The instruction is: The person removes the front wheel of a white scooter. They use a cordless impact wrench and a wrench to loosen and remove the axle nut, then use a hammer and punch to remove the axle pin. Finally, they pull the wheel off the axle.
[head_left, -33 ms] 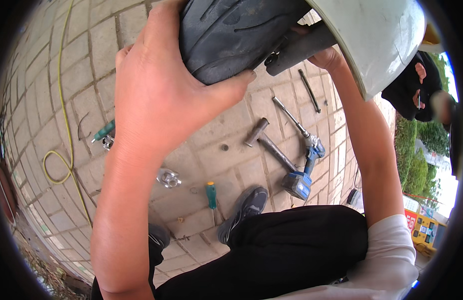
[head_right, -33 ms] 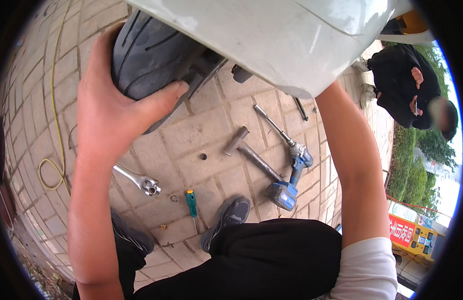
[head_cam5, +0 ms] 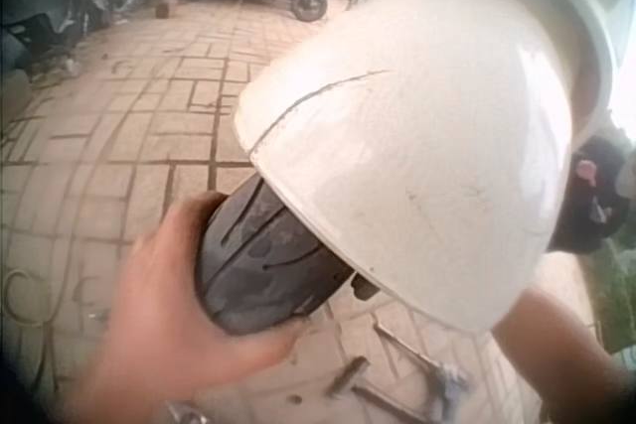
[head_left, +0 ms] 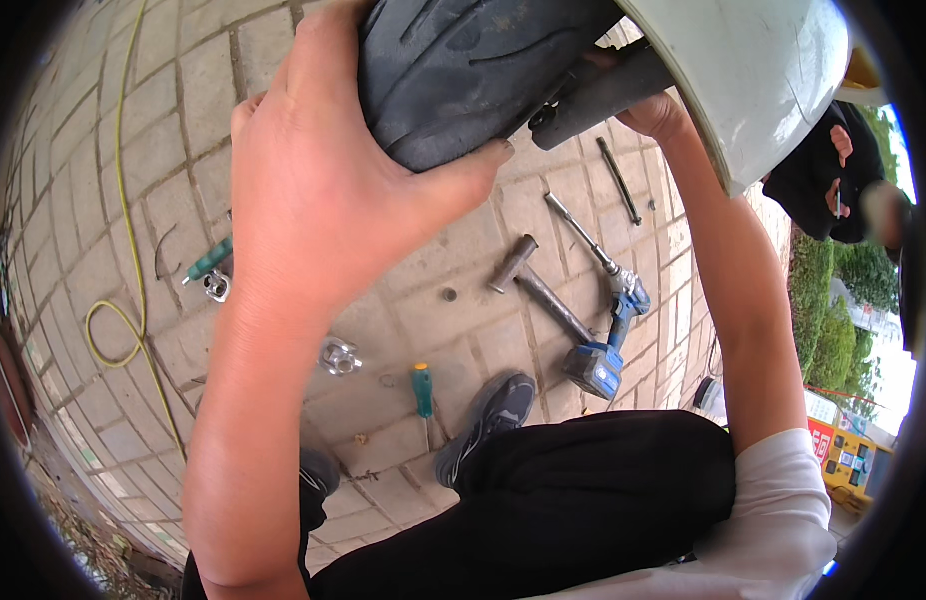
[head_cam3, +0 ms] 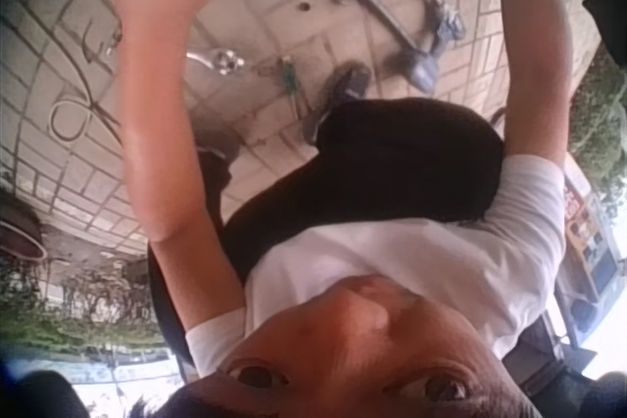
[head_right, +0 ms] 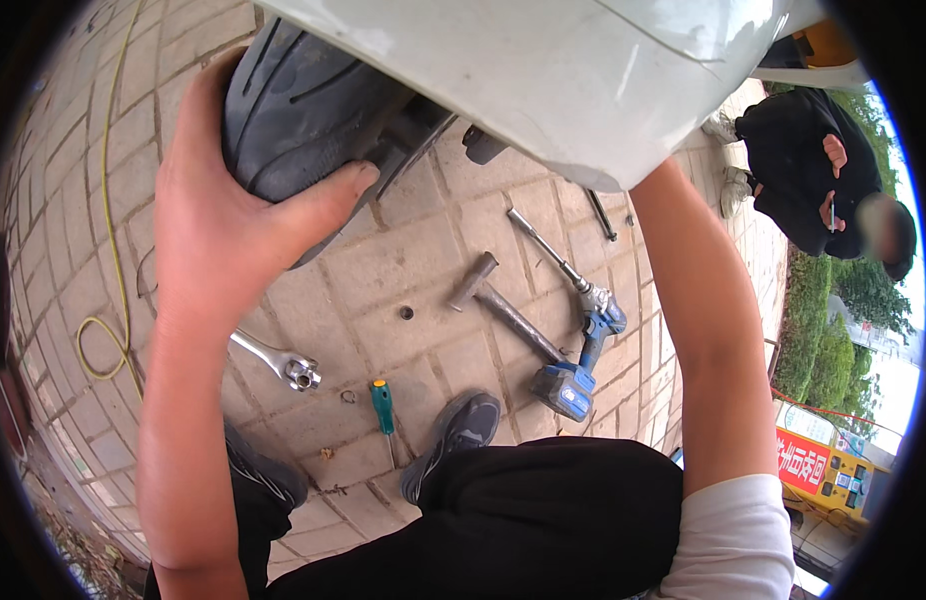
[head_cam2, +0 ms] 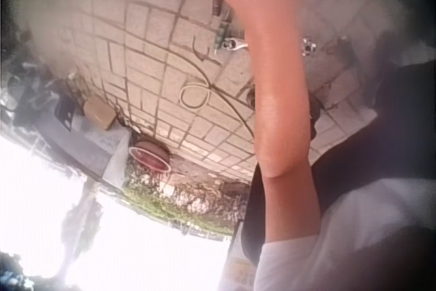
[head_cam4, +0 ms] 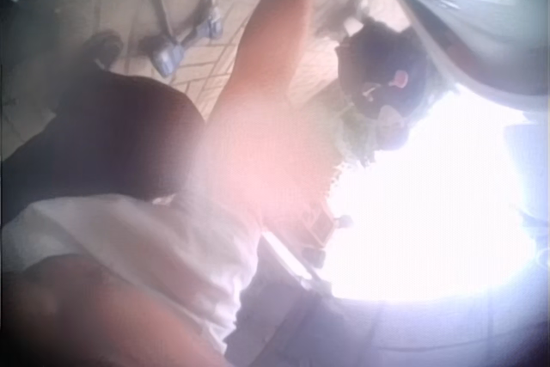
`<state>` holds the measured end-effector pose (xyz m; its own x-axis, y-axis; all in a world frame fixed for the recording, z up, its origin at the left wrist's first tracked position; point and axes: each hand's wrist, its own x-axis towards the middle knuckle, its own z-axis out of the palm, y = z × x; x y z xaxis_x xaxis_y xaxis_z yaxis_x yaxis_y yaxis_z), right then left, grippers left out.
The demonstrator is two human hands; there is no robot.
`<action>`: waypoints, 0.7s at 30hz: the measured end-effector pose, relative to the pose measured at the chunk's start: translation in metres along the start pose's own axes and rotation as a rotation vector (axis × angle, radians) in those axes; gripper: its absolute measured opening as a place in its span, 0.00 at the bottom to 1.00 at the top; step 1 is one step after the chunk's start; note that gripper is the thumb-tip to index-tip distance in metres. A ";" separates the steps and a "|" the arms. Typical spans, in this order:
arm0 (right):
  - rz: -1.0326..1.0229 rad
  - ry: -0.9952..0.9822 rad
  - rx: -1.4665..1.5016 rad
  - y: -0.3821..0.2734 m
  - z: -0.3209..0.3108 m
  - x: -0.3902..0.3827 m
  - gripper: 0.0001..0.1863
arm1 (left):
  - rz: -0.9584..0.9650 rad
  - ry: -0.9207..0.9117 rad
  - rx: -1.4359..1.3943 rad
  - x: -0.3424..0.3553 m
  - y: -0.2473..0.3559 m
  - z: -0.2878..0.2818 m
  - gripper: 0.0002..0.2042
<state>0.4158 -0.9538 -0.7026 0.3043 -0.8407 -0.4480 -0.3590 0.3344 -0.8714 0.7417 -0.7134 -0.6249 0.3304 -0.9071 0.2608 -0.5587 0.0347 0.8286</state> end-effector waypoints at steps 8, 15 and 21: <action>0.003 -0.004 -0.022 -0.001 -0.021 -0.015 0.20 | 0.065 0.017 0.049 -0.022 -0.006 0.006 0.44; -0.031 0.018 -0.023 0.006 -0.012 -0.036 0.20 | -0.005 0.046 0.113 -0.048 0.009 0.016 0.46; -0.156 0.070 -0.005 -0.011 0.011 -0.015 0.20 | -0.052 0.029 0.068 -0.046 0.009 0.016 0.46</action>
<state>0.4253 -0.9404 -0.6887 0.2942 -0.9100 -0.2921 -0.3170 0.1955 -0.9281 0.7094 -0.6779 -0.6377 0.3816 -0.8943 0.2338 -0.5903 -0.0411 0.8061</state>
